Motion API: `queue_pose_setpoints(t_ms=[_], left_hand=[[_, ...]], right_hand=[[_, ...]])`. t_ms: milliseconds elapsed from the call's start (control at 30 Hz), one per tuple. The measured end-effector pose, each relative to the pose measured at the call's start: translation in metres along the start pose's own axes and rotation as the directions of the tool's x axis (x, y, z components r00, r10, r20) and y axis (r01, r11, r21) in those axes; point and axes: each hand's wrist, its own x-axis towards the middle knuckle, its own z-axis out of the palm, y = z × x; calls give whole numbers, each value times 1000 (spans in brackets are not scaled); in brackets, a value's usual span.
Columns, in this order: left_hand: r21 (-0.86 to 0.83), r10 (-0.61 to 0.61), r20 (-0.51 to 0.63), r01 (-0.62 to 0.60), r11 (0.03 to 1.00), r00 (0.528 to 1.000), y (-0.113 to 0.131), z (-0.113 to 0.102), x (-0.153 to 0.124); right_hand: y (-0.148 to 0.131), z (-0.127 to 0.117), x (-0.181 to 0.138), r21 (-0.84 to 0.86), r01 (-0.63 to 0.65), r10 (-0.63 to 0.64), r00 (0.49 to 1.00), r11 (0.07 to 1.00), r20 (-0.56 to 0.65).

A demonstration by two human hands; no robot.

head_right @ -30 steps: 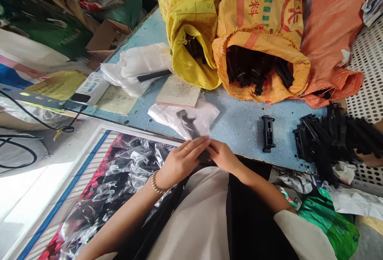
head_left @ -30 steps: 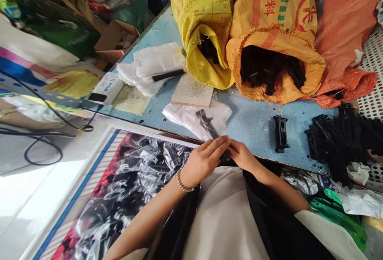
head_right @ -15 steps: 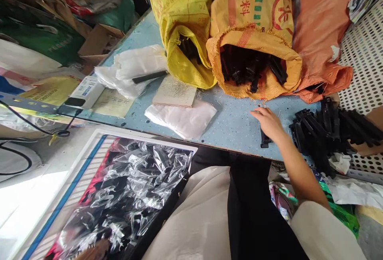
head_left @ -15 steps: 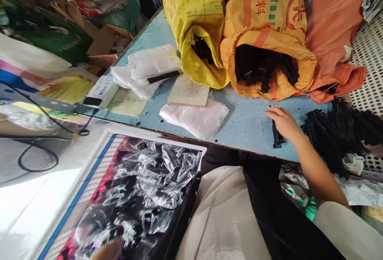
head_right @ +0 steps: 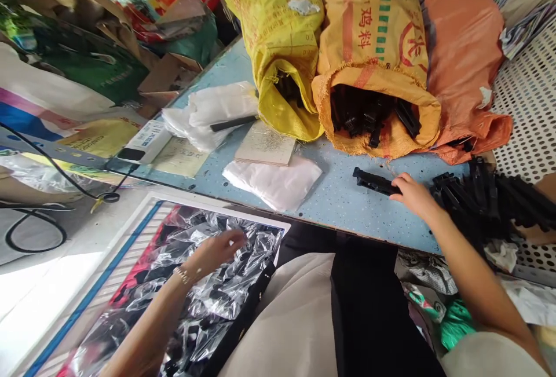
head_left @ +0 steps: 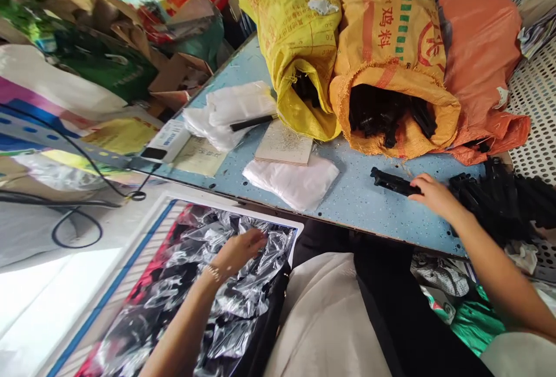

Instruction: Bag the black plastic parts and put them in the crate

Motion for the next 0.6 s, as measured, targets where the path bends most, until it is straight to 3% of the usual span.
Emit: queue_pose_setpoints(t_ms=[67, 133, 200, 267, 367, 433, 500, 600], left_hand=[[7, 73, -4, -73, 997, 997, 16, 26, 53], [58, 162, -73, -158, 986, 984, 41, 49, 96], [102, 154, -83, -145, 984, 985, 61, 65, 128], [93, 113, -58, -107, 990, 992, 69, 71, 148], [21, 91, -24, -90, 996, 996, 58, 66, 161], [-45, 68, -14, -68, 997, 998, 47, 58, 164], [-143, 21, -15, -23, 989, 1000, 39, 53, 166], [-305, -43, -9, 39, 952, 999, 35, 51, 166]], right_hand=[[-18, 12, -11, -100, -103, 96, 993, 990, -73], [-32, 22, -20, -147, -127, 109, 986, 981, -128], [-37, 27, -27, -136, -119, 97, 982, 984, -161], [-35, 29, -30, -34, -115, 108, 981, 993, -161], [-37, 34, -30, 339, -123, 167, 980, 933, -104], [-52, 40, -26, 655, -142, 189, 982, 743, -1], [-80, 47, -21, 892, -180, 136, 982, 414, 135], [-130, 53, -12, 966, -250, -49, 968, -67, 247]])
